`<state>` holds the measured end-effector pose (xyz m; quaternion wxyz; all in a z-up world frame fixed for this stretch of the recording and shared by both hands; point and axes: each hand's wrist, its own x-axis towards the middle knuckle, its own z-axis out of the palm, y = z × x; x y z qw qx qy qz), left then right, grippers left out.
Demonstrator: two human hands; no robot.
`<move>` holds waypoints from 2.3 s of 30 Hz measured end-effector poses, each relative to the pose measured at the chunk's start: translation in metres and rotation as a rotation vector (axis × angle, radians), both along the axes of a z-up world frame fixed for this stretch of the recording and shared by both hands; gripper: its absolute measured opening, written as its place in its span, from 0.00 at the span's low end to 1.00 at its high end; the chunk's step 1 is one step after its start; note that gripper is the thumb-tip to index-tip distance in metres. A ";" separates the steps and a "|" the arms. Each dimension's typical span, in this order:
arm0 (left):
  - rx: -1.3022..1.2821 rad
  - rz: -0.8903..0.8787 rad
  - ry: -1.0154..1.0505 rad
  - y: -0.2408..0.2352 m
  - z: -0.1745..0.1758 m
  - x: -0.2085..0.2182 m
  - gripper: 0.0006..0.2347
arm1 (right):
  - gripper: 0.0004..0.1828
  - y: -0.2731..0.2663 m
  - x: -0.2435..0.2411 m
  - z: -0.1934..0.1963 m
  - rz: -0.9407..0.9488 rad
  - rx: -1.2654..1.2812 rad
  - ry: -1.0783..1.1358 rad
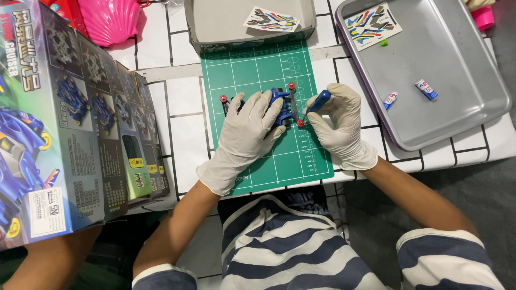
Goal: The person assembles a blue toy car on a green cutting mat. They attach red wheels to the car's axles and then use a blue screwdriver to tighten the screws on the wheels.
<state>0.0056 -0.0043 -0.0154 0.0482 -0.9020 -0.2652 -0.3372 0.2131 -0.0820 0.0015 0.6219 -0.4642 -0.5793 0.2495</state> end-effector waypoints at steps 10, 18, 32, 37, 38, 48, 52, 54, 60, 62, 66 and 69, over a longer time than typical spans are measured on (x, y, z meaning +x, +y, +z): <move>0.012 -0.004 0.006 0.001 0.002 -0.001 0.27 | 0.36 -0.003 0.004 -0.022 -0.076 0.081 -0.104; -0.010 0.005 0.016 -0.001 0.003 0.000 0.26 | 0.31 -0.005 0.005 -0.005 -0.082 0.094 -0.151; 0.013 0.057 0.060 -0.009 0.010 0.009 0.32 | 0.32 0.004 0.005 0.017 -0.216 -0.057 0.140; 0.104 -0.040 0.140 -0.011 0.021 -0.003 0.33 | 0.33 0.004 0.007 0.020 -0.229 -0.088 0.120; 0.134 -0.066 0.121 -0.013 0.022 -0.007 0.28 | 0.34 0.005 0.006 0.022 -0.237 -0.090 0.143; -0.259 -0.311 0.229 -0.040 0.032 -0.047 0.23 | 0.37 0.006 0.006 0.013 -0.175 -0.117 0.159; -0.280 -0.250 -0.025 -0.043 0.033 -0.043 0.25 | 0.38 0.013 -0.001 0.021 -0.132 -0.081 0.188; -0.353 -0.211 -0.339 -0.046 0.054 -0.038 0.12 | 0.35 0.018 -0.007 0.025 -0.020 0.042 0.206; -0.396 -0.018 -0.227 -0.045 0.037 -0.032 0.19 | 0.33 0.059 -0.016 0.011 0.017 0.184 -0.169; -0.411 -0.029 -0.255 -0.043 0.033 -0.033 0.18 | 0.33 0.065 -0.016 0.004 0.007 0.191 -0.135; -0.459 -0.028 -0.278 -0.044 0.024 -0.033 0.19 | 0.32 0.068 -0.013 0.006 0.025 0.226 -0.111; -0.494 -0.026 -0.264 -0.044 0.022 -0.034 0.20 | 0.34 0.065 -0.008 -0.004 0.027 0.139 -0.112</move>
